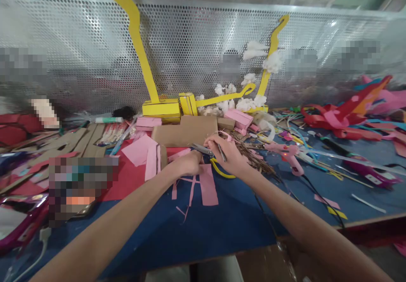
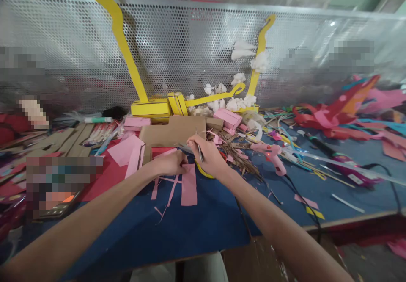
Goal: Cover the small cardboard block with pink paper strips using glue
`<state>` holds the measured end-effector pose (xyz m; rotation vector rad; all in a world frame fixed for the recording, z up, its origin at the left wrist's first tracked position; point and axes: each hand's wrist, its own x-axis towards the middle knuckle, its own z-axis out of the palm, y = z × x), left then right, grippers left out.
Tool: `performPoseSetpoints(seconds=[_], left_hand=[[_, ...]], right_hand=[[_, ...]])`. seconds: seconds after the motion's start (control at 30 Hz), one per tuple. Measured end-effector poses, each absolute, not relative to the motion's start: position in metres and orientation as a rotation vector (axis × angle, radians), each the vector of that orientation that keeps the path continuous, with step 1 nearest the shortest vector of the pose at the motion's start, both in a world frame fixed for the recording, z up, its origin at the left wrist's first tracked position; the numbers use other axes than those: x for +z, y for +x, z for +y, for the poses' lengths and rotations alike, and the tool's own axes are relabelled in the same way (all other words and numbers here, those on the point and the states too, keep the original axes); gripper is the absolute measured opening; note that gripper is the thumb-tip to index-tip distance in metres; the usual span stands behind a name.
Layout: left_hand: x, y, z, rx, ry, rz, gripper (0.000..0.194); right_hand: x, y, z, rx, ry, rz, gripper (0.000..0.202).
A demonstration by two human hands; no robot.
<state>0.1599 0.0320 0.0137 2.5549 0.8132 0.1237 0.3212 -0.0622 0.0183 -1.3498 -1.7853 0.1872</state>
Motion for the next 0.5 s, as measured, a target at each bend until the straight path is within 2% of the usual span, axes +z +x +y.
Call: performPoseSetpoints(seconds=[0.07, 0.5], left_hand=[[0.012, 0.155, 0.031, 0.212, 2.525, 0.814, 0.004], [0.009, 0.109, 0.023, 0.695, 2.263, 0.643, 0.019]], right_hand=[[0.007, 0.321, -0.057, 0.217, -1.335, -1.779, 0.027], [0.001, 0.309, -0.058, 0.449, -1.262, -1.850, 0.027]])
